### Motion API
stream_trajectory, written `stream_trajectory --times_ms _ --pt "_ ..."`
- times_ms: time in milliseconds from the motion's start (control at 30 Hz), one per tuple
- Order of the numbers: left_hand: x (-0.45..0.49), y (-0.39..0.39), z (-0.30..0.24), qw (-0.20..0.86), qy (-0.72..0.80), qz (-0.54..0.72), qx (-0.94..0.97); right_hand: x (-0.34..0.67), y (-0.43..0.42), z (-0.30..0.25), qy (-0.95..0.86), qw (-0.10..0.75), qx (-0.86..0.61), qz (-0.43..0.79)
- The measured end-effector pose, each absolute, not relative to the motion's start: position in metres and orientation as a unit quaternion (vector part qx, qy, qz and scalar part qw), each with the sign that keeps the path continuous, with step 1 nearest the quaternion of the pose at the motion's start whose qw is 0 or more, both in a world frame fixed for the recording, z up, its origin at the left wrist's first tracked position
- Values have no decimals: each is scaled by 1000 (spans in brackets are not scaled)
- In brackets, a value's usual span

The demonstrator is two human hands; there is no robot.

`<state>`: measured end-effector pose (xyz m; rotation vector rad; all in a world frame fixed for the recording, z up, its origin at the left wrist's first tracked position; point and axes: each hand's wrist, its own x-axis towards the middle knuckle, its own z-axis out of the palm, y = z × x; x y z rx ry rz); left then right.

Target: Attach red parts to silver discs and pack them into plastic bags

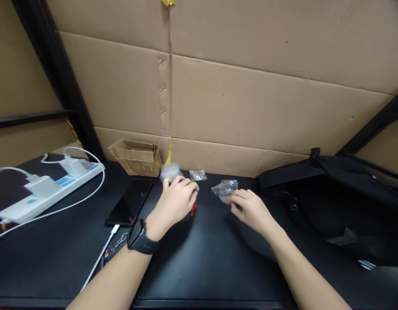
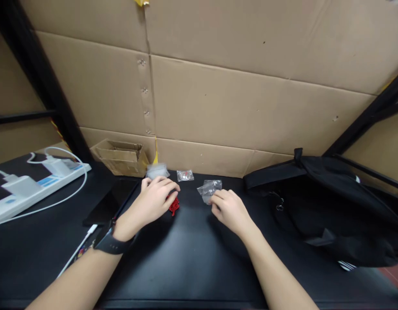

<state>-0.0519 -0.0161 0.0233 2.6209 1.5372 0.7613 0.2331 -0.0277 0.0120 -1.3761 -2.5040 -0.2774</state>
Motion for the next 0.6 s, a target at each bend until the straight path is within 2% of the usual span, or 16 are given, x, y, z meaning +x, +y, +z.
stream_trajectory --times_ms 267,467,600 --pt "-51 -2 9 28 505 225 833 232 15 1 -851 109 -503 -102" --pt "-72 15 0 49 513 191 835 255 16 5 -847 175 -502 7" --pt "-78 12 8 98 440 174 876 285 5 5 -839 201 -504 40"
